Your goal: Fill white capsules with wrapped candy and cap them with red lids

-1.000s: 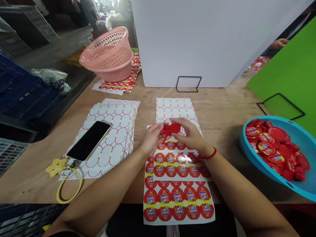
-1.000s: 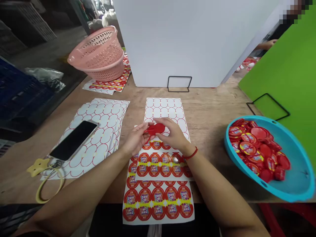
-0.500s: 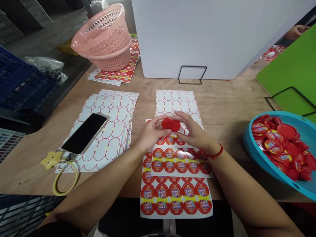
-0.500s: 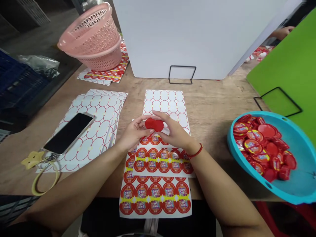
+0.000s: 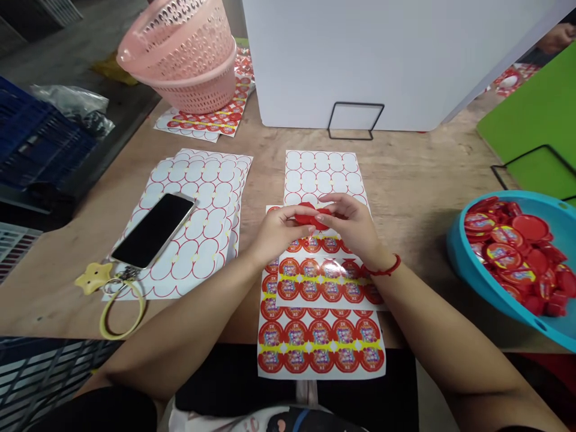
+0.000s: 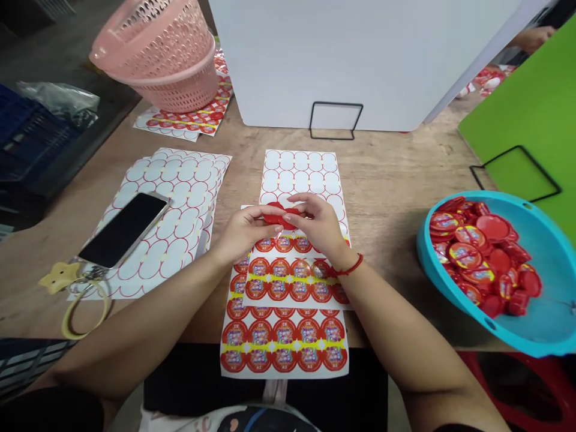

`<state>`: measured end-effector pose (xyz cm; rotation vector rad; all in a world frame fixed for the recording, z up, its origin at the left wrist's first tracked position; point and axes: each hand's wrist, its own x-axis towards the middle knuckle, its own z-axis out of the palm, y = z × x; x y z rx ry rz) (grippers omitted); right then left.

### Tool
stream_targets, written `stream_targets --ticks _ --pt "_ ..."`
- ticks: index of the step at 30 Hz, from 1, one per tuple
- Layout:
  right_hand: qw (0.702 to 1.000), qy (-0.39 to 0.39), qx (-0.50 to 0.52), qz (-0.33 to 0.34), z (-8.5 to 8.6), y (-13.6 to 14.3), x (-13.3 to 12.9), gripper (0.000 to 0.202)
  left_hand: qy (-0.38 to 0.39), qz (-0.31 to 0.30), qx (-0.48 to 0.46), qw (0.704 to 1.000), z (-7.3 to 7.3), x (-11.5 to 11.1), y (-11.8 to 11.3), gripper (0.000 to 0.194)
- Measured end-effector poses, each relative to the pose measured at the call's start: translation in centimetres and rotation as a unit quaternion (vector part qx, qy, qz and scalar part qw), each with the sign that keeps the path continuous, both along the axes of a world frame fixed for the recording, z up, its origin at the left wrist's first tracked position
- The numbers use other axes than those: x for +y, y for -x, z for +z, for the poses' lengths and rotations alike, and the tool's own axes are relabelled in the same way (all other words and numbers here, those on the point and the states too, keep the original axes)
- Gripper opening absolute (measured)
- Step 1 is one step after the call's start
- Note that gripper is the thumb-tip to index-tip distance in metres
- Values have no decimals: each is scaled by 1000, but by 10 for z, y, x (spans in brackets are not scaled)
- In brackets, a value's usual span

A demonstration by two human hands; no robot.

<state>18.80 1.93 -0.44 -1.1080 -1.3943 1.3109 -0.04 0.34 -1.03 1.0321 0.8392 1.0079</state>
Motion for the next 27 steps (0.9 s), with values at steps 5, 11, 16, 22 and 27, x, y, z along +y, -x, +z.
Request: stream_targets --ticks 5,11,16,22,27 --pt "999 -10 9 -44 -3 6 -3 45 12 13 -21 1000 2 1 -1 21" --pt "998 -22 -26 -46 -1 3 1 44 90 13 -15 996 4 0 0 22" --pt "979 -48 -193 -39 7 -27 15 41 52 115 -38 991 3 10 4 23" --pt "795 -115 -569 177 13 -36 5 93 47 210 -41 976 10 20 11 24" --pt "729 -117 -623 258 23 -38 -1 78 12 281 -26 959 11 28 20 25"
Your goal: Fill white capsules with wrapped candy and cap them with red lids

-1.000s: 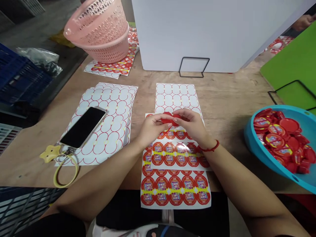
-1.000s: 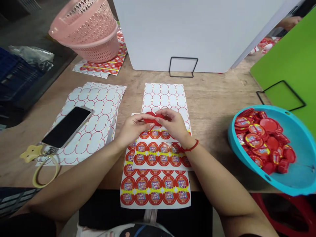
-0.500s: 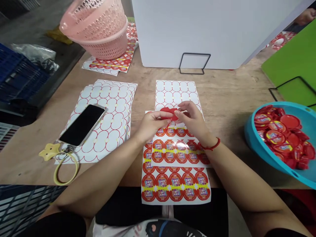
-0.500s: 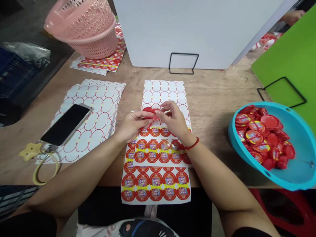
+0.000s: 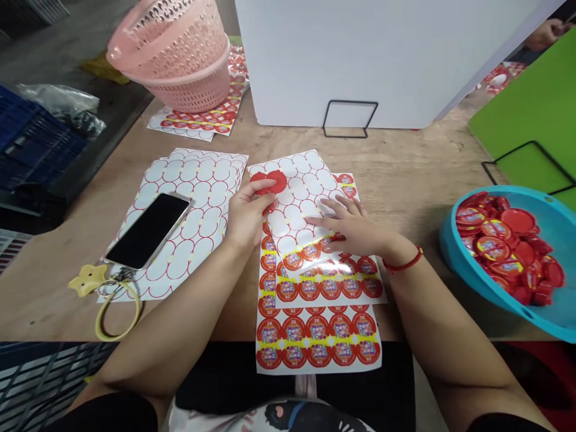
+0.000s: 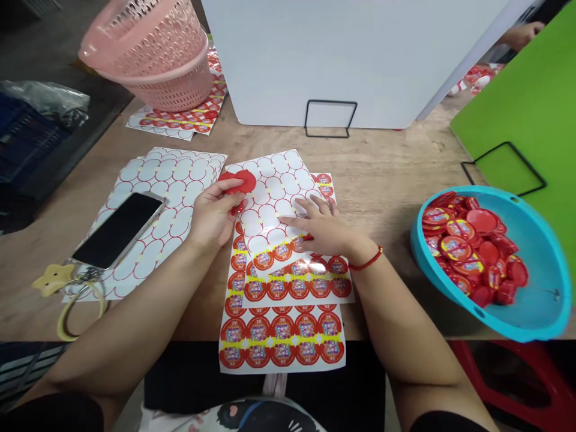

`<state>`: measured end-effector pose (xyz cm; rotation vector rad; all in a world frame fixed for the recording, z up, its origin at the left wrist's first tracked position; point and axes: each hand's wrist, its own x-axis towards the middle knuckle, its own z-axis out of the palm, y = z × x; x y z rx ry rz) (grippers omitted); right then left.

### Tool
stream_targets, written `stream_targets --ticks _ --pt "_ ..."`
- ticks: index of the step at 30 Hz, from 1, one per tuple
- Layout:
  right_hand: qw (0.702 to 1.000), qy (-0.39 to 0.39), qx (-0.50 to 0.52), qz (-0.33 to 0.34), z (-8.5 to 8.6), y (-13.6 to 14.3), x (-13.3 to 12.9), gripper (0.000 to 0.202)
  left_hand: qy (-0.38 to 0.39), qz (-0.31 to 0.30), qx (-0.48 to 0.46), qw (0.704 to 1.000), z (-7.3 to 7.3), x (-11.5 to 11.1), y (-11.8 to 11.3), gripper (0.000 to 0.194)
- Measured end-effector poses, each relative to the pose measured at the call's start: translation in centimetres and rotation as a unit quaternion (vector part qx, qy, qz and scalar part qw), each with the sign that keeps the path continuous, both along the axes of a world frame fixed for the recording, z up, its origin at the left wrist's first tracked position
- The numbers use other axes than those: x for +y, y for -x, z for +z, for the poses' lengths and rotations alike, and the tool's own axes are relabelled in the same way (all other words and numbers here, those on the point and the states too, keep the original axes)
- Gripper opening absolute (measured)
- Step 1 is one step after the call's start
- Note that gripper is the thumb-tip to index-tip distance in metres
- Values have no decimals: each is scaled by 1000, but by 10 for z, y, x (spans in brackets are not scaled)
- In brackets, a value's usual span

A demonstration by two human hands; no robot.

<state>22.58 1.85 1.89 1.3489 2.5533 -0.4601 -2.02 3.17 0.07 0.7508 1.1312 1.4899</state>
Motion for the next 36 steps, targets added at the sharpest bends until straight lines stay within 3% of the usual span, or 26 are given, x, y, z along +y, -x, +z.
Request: stream_targets --ticks 2,4,7,9,13,20,23,25,28,32,34,36 --pt "1000 -18 -10 -8 6 -4 1 75 -7 19 12 1000 -2 2 2 26" --pt "997 -59 -12 -56 10 -2 1 70 1 17 24 1000 -5 3 2 28" --pt "978 -109 34 -174 8 17 -7 55 39 -25 34 998 -9 1 -3 29" --pt "964 -132 58 -223 0 35 -16 57 63 -61 26 996 -10 -2 -7 29" --pt "964 -167 10 -209 -14 49 -22 72 38 -68 17 997 -12 -5 -10 27" --pt "982 -3 -43 -183 -4 -8 12 67 -60 51 103 991 -12 -2 -3 23" --pt "984 15 -34 -174 -1 -20 18 66 -92 91 133 983 -10 1 1 23" --pt "981 -8 -20 -193 -2 -19 17 73 -88 73 149 982 -12 3 3 24" --pt "971 -71 11 -227 -5 -10 11 93 -62 -10 222 973 -15 3 6 27" --pt "950 -165 14 -266 -7 0 3 90 -56 -79 301 949 -16 -3 5 28" --pt "946 -173 5 -273 -4 -2 2 89 -39 -97 281 954 -14 -7 2 27" --pt "958 -130 -5 -255 1 -11 4 101 -26 -108 279 954 -11 -9 0 28"
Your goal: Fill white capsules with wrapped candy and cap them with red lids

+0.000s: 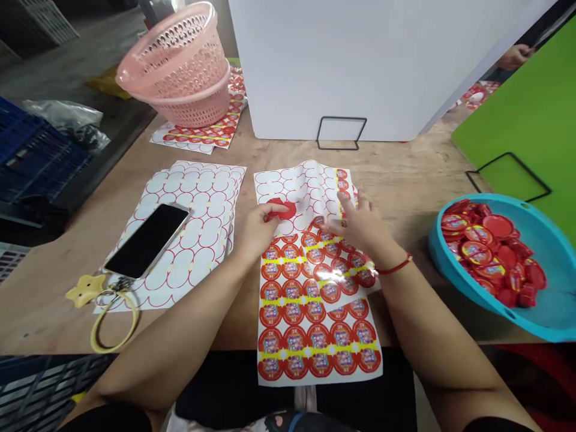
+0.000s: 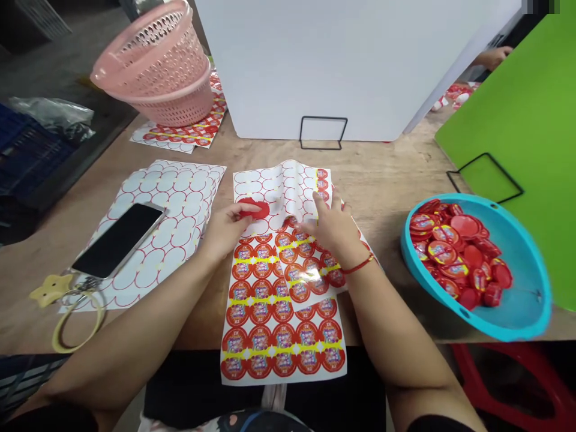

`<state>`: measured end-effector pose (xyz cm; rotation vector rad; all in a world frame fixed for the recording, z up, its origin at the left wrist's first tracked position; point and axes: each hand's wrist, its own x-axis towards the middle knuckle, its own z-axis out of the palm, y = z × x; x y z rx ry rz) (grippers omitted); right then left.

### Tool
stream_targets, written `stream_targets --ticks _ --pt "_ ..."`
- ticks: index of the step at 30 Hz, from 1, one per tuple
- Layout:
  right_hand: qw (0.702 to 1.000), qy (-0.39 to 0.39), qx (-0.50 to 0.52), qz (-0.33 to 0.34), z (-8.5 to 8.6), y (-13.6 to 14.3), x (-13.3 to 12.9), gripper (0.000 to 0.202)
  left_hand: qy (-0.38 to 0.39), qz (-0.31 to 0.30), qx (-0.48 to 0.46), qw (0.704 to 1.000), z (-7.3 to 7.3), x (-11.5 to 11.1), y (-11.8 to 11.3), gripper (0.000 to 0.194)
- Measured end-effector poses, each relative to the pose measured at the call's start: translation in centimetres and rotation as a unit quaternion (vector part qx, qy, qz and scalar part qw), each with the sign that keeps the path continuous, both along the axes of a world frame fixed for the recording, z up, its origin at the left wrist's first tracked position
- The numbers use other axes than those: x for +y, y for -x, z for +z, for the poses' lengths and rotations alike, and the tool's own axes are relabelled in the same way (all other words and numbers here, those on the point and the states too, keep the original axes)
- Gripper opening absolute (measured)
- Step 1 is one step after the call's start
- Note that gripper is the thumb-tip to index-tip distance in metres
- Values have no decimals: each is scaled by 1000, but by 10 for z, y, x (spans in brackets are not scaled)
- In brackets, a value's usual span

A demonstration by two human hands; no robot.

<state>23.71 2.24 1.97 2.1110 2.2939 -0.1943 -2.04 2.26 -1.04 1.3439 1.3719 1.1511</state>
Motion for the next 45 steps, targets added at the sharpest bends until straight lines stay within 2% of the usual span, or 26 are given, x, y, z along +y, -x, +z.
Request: stream_targets --ticks 3,5,7,12,13,15,17,18,22,24,26,27,29,31,32,34,35,37,38,39,40,42,43,44,45 --pt "995 90 -6 46 6 -17 4 131 17 6 17 1000 2 1 0 30" --pt "993 111 -7 43 5 -19 5 142 32 10 7 999 1 3 1 30" --pt "995 96 -9 40 3 -9 1 143 46 9 -10 999 -3 4 1 29" --pt "990 -23 -40 135 1 34 -17 124 91 -17 -77 993 -6 -5 -10 25" --pt "990 -17 -38 135 0 39 -20 121 105 -33 -93 990 -5 -9 -13 24" --pt "990 44 -24 132 -2 43 -21 119 146 -86 -130 977 -1 -15 -17 24" --pt "982 118 -12 147 -5 42 -20 125 177 -128 -163 962 2 -18 -19 24" --pt "977 142 -10 162 -6 40 -20 129 177 -131 -170 960 3 -17 -18 23" --pt "957 169 -1 236 -3 36 -24 141 71 -29 -128 989 5 -6 -9 21" --pt "941 180 22 285 1 37 -27 133 23 9 -94 995 6 -1 -4 21" --pt "936 160 60 309 4 42 -30 111 -2 20 -68 997 8 1 -2 21" --pt "943 134 76 295 3 45 -31 100 -9 19 -59 998 10 1 -2 21" --pt "970 70 77 222 0 49 -30 87 -14 16 -52 998 11 0 -2 22" --pt "986 42 42 157 -2 49 -28 91 -11 22 -66 998 11 -1 -3 23" --pt "987 51 27 152 -1 45 -26 96 -6 29 -85 996 11 -1 -4 22" --pt "975 106 25 195 5 35 -21 102 10 49 -141 989 10 1 -4 21" --pt "962 137 41 233 8 29 -18 96 19 56 -170 984 9 2 -4 21" --pt "928 172 89 317 14 20 -12 67 33 64 -215 974 7 6 -3 25" --pt "917 165 113 344 14 18 -10 53 36 65 -228 971 6 7 -2 27" --pt "916 145 131 350 13 18 -8 47 38 68 -238 968 6 8 -1 28" --pt "924 118 139 336 10 20 -7 53 40 71 -246 966 5 10 0 26" --pt "949 88 120 277 2 25 -7 87 51 76 -269 959 5 12 2 22" --pt "956 97 102 258 -1 27 -8 103 57 76 -281 955 6 13 3 20" --pt "955 120 85 259 -3 28 -8 111 64 74 -293 951 6 14 4 19" --pt "945 149 75 280 -3 27 -7 108 69 72 -302 948 6 15 5 19"
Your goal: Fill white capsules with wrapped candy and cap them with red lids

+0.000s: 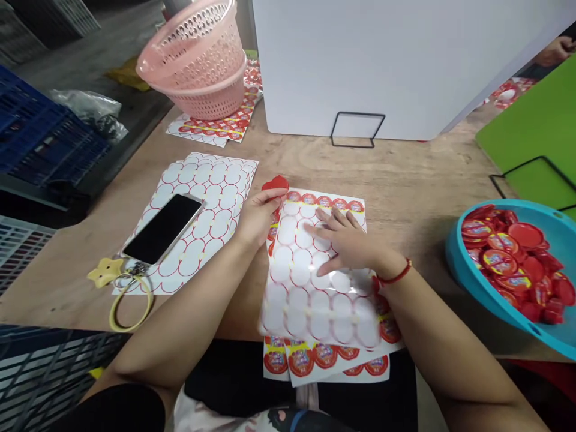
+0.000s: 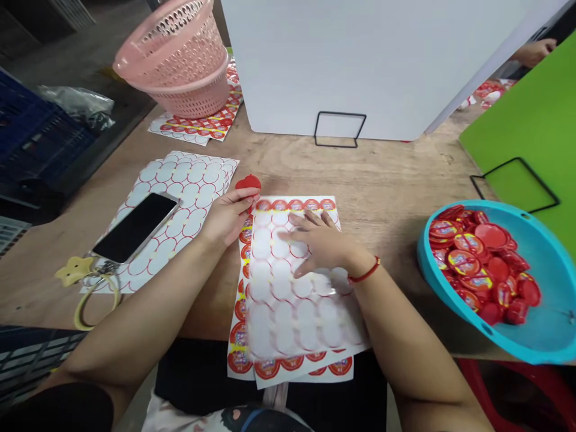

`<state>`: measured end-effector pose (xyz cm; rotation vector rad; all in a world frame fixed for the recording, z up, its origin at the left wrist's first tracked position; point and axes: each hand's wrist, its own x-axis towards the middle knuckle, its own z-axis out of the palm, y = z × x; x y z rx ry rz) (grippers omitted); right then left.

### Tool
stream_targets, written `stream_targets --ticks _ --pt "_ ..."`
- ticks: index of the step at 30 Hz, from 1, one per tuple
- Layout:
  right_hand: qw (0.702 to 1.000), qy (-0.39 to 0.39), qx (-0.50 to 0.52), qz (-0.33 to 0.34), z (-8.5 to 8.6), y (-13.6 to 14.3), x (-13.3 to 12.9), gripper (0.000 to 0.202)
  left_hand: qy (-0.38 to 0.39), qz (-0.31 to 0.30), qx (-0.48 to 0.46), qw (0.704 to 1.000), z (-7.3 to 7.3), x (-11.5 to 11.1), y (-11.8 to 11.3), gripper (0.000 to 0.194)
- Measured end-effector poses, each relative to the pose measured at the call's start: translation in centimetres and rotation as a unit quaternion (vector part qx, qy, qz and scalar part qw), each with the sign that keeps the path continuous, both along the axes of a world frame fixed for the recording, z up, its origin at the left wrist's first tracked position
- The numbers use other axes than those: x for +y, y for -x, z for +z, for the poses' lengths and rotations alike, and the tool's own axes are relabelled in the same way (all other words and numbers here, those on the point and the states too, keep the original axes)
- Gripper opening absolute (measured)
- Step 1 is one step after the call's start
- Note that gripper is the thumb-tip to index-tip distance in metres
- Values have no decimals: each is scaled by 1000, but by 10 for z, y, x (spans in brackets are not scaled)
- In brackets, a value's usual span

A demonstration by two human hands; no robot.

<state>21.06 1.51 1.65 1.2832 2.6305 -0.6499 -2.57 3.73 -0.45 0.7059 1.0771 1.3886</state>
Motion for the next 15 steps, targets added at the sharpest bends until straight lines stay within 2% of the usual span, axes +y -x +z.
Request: stream_targets --ticks 3,5,10,15 --pt "994 43 16 96 4 -9 3 67 3 4 -19 1000 0 2 1 20" --pt "994 27 35 102 6 -14 6 53 15 15 -26 999 0 3 2 20" --pt "999 -35 4 39 -1 -10 6 86 52 50 11 997 -1 -1 1 21" --pt "999 -31 -31 21 -4 -10 2 86 21 55 54 997 -6 -16 -14 24"
